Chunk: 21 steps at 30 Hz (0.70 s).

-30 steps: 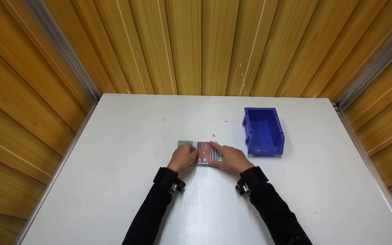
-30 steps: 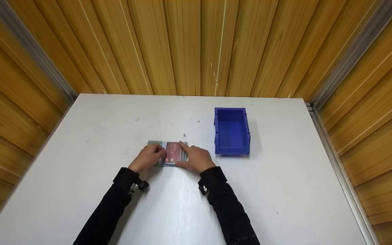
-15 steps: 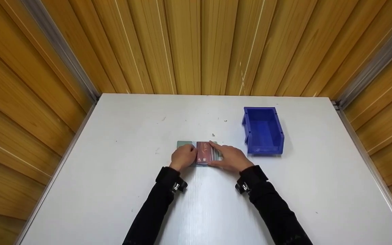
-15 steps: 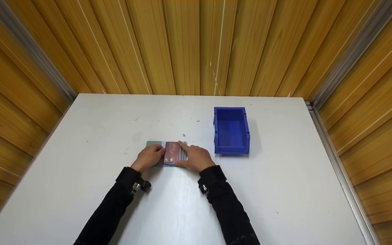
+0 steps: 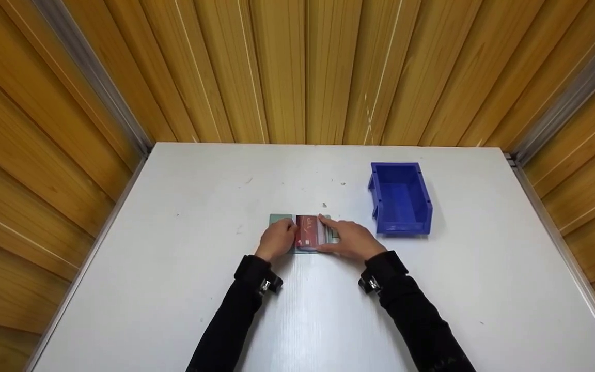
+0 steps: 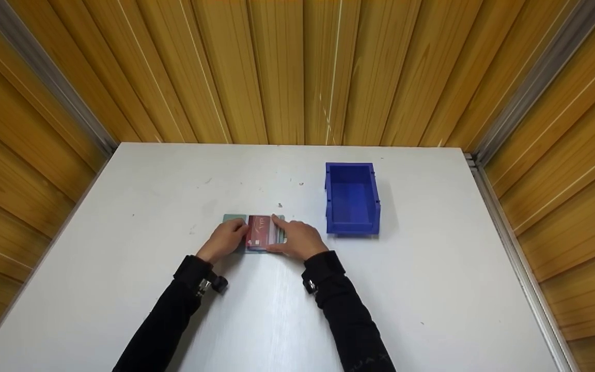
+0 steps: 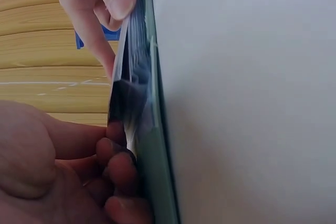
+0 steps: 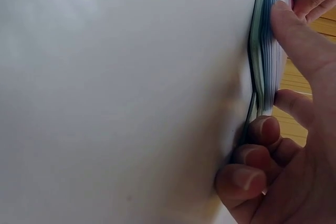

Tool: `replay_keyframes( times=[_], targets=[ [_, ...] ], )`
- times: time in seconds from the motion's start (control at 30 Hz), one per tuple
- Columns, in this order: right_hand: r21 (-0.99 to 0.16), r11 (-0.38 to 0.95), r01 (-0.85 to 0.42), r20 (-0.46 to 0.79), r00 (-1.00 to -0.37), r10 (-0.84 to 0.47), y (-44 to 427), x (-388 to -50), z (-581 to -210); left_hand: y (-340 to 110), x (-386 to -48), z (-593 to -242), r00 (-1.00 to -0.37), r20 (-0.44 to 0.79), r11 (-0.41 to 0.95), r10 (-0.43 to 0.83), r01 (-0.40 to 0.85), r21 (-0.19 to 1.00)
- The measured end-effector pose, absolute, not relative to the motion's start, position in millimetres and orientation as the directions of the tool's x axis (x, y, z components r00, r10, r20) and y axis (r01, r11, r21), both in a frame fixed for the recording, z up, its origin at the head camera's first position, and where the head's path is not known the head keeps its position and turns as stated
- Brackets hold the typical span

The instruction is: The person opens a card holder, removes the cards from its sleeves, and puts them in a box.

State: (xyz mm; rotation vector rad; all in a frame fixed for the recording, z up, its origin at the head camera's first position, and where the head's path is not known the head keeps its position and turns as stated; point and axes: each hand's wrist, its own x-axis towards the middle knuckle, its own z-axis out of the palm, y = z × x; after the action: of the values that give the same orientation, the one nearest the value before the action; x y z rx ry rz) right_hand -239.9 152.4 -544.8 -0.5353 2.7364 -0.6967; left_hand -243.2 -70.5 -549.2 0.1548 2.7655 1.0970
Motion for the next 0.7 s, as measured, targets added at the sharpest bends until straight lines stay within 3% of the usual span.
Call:
replay_keyframes(
  times=[0.17,0.5,0.7],
  targets=[
    [-0.521,0.813,-0.262,-0.176,-0.898,-0.403,152,-240,-543,-78,-242,-550,-0.976,-0.093,0.663,0.195,0.061,0.746],
    [-0.526,0.812,-0.255,-0.187,-0.896,-0.402,150,-239,-543,-92,-241,-549,-0.979,-0.119,0.671,0.166,0.023,0.741],
    [-0.52,0.814,-0.258,-0.192,-0.894,-0.406,151,-241,-542,-105,-244,-544,-0.984,-0.068,0.658,0.167,0.06,0.751]
  ],
)
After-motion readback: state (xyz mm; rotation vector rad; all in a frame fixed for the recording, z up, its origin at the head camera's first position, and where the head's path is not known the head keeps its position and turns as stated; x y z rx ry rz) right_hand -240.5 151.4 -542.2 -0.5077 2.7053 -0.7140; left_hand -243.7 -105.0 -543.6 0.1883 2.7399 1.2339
